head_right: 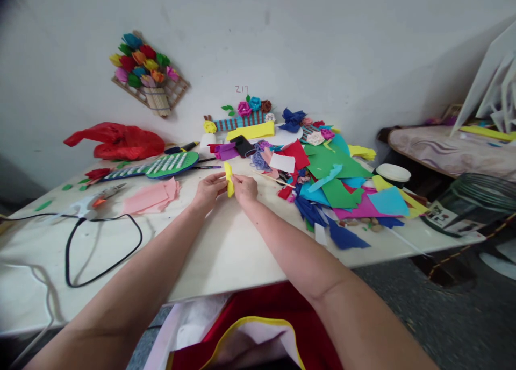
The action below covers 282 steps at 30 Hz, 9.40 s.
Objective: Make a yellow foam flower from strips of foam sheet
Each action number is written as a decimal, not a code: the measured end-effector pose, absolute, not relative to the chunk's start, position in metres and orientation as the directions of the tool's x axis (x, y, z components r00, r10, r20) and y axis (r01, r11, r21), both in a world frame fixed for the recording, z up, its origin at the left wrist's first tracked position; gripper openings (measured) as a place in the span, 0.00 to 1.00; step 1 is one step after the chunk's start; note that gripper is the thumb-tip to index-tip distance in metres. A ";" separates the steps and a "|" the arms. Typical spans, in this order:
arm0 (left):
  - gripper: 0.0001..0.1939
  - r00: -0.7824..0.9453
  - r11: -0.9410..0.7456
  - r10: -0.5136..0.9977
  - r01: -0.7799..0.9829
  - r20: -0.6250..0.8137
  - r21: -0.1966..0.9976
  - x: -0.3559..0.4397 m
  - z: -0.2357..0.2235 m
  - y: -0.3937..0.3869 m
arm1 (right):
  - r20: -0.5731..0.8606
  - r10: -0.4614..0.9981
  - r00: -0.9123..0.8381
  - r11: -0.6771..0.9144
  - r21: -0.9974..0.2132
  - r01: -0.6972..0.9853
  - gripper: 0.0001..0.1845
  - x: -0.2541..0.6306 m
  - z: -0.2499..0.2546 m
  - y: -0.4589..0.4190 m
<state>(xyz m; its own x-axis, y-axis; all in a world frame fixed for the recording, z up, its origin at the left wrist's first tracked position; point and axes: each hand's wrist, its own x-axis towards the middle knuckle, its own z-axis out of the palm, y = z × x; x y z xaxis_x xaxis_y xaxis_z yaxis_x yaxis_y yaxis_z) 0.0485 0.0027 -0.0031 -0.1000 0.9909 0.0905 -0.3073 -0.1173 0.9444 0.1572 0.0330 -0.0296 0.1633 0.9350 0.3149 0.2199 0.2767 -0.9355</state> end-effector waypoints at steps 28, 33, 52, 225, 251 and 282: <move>0.22 0.101 -0.068 0.990 -0.233 0.094 0.970 0.045 -0.002 -0.002 | 0.069 0.997 -0.025 0.058 -0.947 -0.315 0.16 0.162 -0.006 0.019; 0.20 0.093 -0.069 0.992 -0.207 0.089 0.976 0.049 0.004 -0.006 | 0.013 1.000 0.025 0.021 -0.941 -0.339 0.16 0.161 -0.006 0.021; 0.22 -0.067 -0.281 0.953 0.157 0.294 0.947 0.059 -0.009 0.001 | 0.062 0.979 0.196 0.129 -0.928 -0.349 0.16 0.156 -0.002 0.013; 0.19 0.194 -0.144 0.970 -0.027 0.146 0.989 0.035 0.012 -0.008 | 0.306 0.848 -0.433 0.247 -0.951 -0.188 0.20 0.204 0.002 0.040; 0.21 -0.165 -0.182 0.971 -0.052 0.171 0.982 0.031 -0.003 0.005 | 0.261 0.961 -0.087 0.275 -0.924 0.267 0.15 0.203 -0.010 0.057; 0.18 -0.227 -0.128 0.966 -0.001 0.124 0.992 0.037 -0.010 0.008 | 0.224 0.974 -0.037 0.086 -0.211 0.974 0.17 0.227 -0.011 0.091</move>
